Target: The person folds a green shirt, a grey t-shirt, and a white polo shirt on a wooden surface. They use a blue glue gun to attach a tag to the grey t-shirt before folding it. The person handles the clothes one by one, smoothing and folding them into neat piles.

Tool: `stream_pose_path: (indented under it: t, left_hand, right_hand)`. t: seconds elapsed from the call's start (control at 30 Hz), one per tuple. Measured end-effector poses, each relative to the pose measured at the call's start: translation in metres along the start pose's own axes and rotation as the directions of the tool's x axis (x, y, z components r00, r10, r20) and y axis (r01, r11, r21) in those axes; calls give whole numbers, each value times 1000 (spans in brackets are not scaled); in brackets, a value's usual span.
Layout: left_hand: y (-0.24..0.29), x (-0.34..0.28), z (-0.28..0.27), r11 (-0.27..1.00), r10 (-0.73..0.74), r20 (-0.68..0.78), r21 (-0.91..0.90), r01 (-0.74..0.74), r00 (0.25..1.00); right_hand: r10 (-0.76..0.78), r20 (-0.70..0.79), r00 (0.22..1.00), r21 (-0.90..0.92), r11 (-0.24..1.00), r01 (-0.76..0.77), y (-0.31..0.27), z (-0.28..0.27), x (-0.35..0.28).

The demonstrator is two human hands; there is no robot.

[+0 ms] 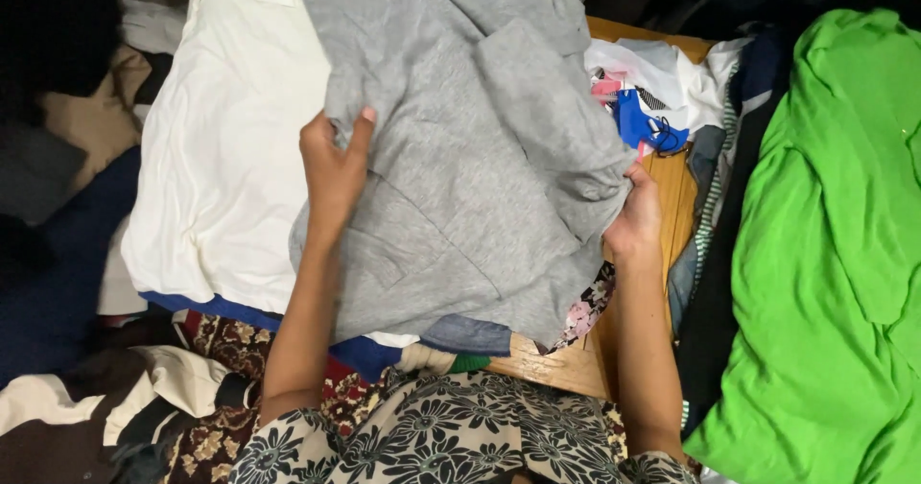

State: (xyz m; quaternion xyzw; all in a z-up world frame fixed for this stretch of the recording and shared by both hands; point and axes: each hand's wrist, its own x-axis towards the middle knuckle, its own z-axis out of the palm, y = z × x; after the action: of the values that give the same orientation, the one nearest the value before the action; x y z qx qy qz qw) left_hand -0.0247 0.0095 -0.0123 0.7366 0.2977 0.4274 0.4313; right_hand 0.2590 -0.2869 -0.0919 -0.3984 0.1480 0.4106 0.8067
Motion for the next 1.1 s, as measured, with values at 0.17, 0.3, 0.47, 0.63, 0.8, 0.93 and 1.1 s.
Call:
stream_pose_path:
  t: [0.17, 0.3, 0.47, 0.63, 0.8, 0.93, 1.1]
  left_hand:
    - [40, -11, 6, 985, 136, 84, -118, -125, 987]
    - [51, -34, 19, 810, -303, -48, -539, 230, 952]
    - [-28, -30, 38, 299, -611, 196, -840, 453, 767]
    - [-12, -33, 45, 37, -676, 366, -850, 525, 640]
    - [62, -30, 35, 0, -740, 250, -928, 372, 624]
    - [33, -41, 49, 145, -725, 327, -788, 599, 606]
    - [33, -44, 64, 244, -754, 339, -650, 720, 562]
  right_hand:
    - [3, 40, 999, 46, 999, -5, 0, 9, -9]
    - [-60, 70, 996, 160, 986, 48, 0, 38, -44]
    - [-139, 96, 986, 140, 982, 125, 3, 3, -2]
    - [-109, 23, 994, 100, 989, 107, 11, -84, 75]
    - [-22, 60, 998, 232, 973, 8, 1, -56, 31]
    - [-10, 77, 997, 318, 948, -15, -9, -8, -35]
    - [13, 54, 998, 17, 1000, -14, -5, -28, -38]
